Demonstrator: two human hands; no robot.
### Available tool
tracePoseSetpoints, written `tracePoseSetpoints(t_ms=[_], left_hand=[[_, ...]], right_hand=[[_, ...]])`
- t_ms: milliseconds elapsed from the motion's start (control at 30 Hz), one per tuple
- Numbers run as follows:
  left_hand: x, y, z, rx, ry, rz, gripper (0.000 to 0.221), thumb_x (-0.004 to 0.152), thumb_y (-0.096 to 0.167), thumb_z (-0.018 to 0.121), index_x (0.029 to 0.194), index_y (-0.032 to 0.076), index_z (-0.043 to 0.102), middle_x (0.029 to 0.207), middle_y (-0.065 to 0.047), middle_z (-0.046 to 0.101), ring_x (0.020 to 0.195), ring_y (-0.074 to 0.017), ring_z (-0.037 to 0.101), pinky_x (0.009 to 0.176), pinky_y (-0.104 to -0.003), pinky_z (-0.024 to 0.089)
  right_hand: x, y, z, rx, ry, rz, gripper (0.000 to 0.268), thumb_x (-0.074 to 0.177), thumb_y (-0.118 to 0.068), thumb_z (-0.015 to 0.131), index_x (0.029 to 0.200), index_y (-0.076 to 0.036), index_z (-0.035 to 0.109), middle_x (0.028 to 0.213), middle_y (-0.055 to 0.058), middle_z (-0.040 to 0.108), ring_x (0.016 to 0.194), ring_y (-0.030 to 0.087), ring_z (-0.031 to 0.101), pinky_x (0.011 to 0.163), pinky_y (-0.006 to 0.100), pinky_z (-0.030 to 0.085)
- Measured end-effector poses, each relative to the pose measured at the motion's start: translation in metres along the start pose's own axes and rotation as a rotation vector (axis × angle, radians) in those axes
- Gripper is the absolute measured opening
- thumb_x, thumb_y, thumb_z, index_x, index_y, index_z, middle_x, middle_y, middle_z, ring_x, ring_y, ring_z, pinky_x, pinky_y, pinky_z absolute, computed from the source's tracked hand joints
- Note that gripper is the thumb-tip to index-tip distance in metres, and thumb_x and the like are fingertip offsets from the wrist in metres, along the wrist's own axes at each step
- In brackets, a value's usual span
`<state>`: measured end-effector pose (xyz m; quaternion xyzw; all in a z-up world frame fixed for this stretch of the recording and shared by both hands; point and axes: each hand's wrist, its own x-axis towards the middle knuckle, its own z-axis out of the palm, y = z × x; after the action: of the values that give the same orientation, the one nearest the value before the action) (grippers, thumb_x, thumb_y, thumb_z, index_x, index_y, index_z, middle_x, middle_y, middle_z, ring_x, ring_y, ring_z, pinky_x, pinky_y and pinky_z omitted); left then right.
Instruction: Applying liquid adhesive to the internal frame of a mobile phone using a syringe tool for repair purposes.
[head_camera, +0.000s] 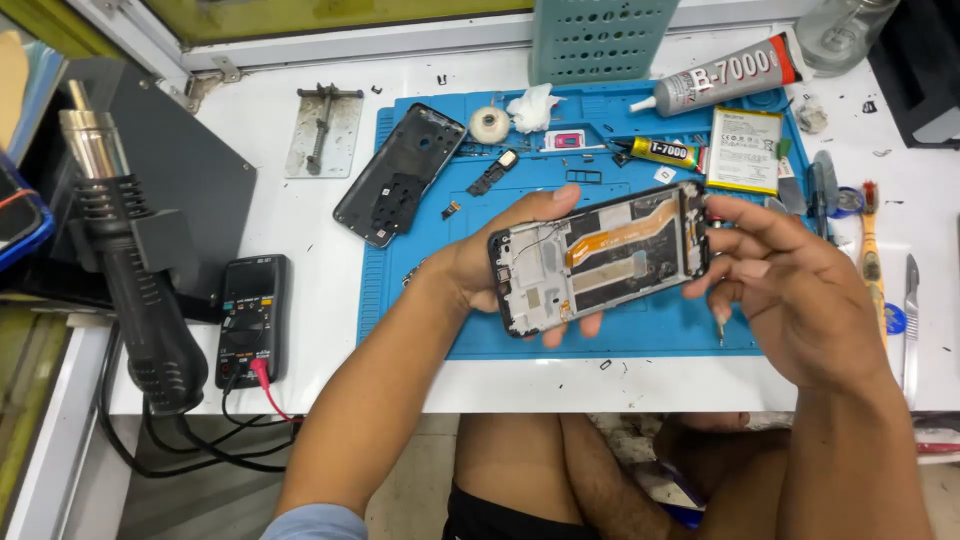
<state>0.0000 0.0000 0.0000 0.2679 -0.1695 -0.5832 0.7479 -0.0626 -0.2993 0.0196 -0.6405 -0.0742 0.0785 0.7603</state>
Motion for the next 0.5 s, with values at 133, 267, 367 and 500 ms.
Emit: tracePoseSetpoints(t_ms=[133,267,367,500], left_hand=[[0.001,-0.007,-0.007,-0.018,-0.042,-0.076,0.090,0.099,0.075,0.036,0.147,0.000,0.053,0.110,-0.037,0.069,0.074,-0.0429,0.072,0.042,-0.039,0.049],[0.000,-0.004,0.006,-0.082,0.002,0.063,0.117,0.087,0.088,0.022,0.158,-0.004,0.036,0.118,-0.040,0.066,0.081,-0.0399,0.075,0.058,-0.039,0.061],[0.006,-0.003,0.010,0.109,0.169,0.303,0.115,0.082,0.086,0.022,0.146,-0.007,0.044,0.110,-0.032,0.070,0.076,-0.0337,0.075,0.063,-0.039,0.063],[0.014,-0.021,-0.006,0.677,0.459,0.562,0.101,0.090,0.082,0.022,0.143,0.001,0.050,0.120,-0.010,0.066,0.094,-0.0185,0.063,0.066,-0.029,0.054]], right_hand=[[-0.012,0.024,0.003,0.005,0.036,-0.013,0.058,0.098,-0.007,0.059,0.154,0.001,0.047,0.093,0.012,0.061,0.069,0.028,0.071,0.048,0.031,0.048],[-0.016,0.047,0.006,0.293,0.081,0.021,0.043,0.095,-0.005,0.066,0.136,-0.006,0.054,0.080,0.015,0.069,0.068,0.026,0.075,0.048,0.028,0.052],[-0.023,0.053,0.020,0.497,0.113,0.066,0.035,0.094,-0.002,0.067,0.122,-0.012,0.050,0.093,0.015,0.072,0.079,0.030,0.078,0.050,0.029,0.052],[-0.036,0.049,0.056,0.557,0.116,0.181,0.045,0.088,-0.003,0.072,0.123,-0.003,0.043,0.117,0.030,0.071,0.091,0.039,0.079,0.055,0.034,0.057]])
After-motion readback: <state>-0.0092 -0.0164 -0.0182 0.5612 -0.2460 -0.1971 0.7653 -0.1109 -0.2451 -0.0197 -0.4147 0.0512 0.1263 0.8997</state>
